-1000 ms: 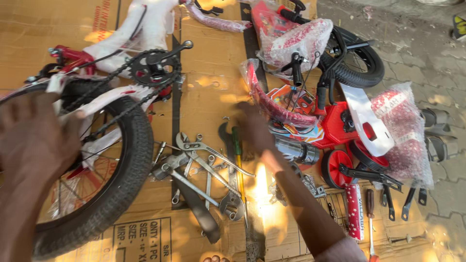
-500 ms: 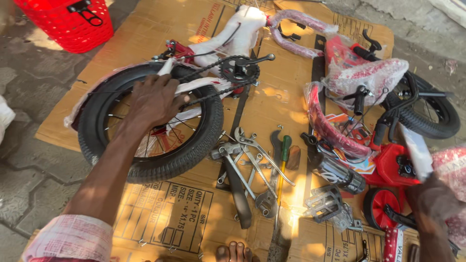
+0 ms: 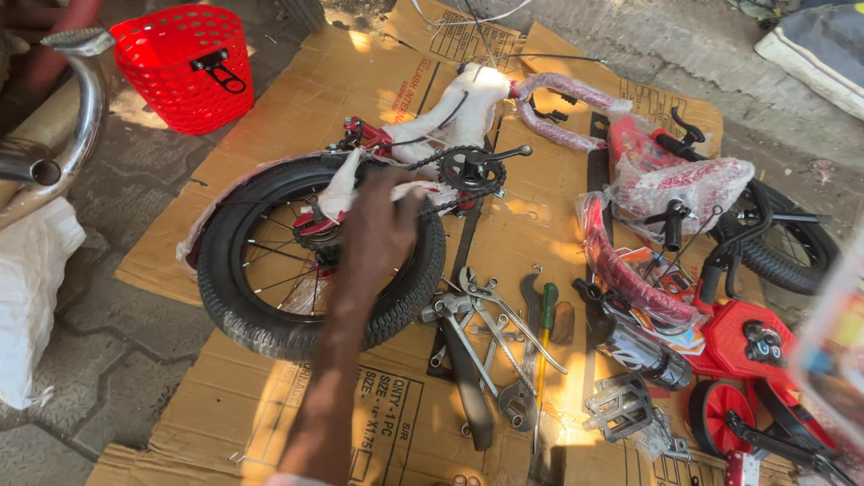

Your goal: The person assembles a new children's bicycle on cardboard spread over the ground. They use a wrench to tighten bolts on the rear wheel and frame, fit the chain over the crank, tap components with a hammer, use pliers and a screwdriver on fasteners, and attach a decorated chain cover over the crankset.

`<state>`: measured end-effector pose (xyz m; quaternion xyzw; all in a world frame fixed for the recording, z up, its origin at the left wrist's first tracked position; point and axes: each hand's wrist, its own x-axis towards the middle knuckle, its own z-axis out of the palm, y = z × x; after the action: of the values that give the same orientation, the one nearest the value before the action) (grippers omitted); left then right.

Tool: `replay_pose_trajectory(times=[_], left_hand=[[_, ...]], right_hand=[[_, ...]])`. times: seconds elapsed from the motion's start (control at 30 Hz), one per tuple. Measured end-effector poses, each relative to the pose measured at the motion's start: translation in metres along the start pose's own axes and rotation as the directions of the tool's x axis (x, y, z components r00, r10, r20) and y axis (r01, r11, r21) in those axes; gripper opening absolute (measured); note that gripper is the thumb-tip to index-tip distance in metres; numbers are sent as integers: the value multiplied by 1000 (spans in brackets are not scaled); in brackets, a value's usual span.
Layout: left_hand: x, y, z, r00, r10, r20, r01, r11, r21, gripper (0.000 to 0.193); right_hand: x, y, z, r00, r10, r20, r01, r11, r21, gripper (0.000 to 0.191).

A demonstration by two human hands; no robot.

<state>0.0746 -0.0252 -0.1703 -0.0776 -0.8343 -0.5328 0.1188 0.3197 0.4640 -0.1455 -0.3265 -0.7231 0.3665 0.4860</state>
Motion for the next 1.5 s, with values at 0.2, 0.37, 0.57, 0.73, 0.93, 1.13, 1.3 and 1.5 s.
replay_pose_trajectory(times=[0.2, 0.37, 0.57, 0.73, 0.93, 1.13, 1.3, 1.5], left_hand=[[-52, 57, 47, 975, -6, 224, 146, 775, -615, 65], [-45, 52, 39, 920, -40, 390, 341, 573, -745, 61], [-40, 28, -15, 969, -211, 129, 116, -71, -991, 49], [-28, 4, -48, 911, -412, -9, 4, 32, -999, 44], [-31, 10, -35, 820, -557, -135, -186, -36, -982, 48], [-33, 13, -50, 911, -401, -99, -60, 108, -992, 46], [-28, 19, -54, 930, -326, -171, -42, 368, -929, 48], [-39, 7, -79, 843, -535, -67, 127, 317, -940, 41]], right_hand=[[-131, -80, 62, 779, 286, 558, -582, 659, 476, 29], [-156, -94, 70, 612, 160, 774, -621, 704, 345, 28], [-60, -90, 64, 415, 249, 875, -549, 835, 23, 56], [-42, -118, 115, 581, 96, 808, -607, 712, 352, 44], [-127, -138, 177, 540, 178, 823, -811, 372, 452, 50], [-107, -111, 240, 568, 107, 816, -714, 557, 424, 18], [-90, -102, 327, 389, 217, 895, -833, 497, 242, 5], [-96, -106, 355, 433, 182, 883, -778, 571, 263, 7]])
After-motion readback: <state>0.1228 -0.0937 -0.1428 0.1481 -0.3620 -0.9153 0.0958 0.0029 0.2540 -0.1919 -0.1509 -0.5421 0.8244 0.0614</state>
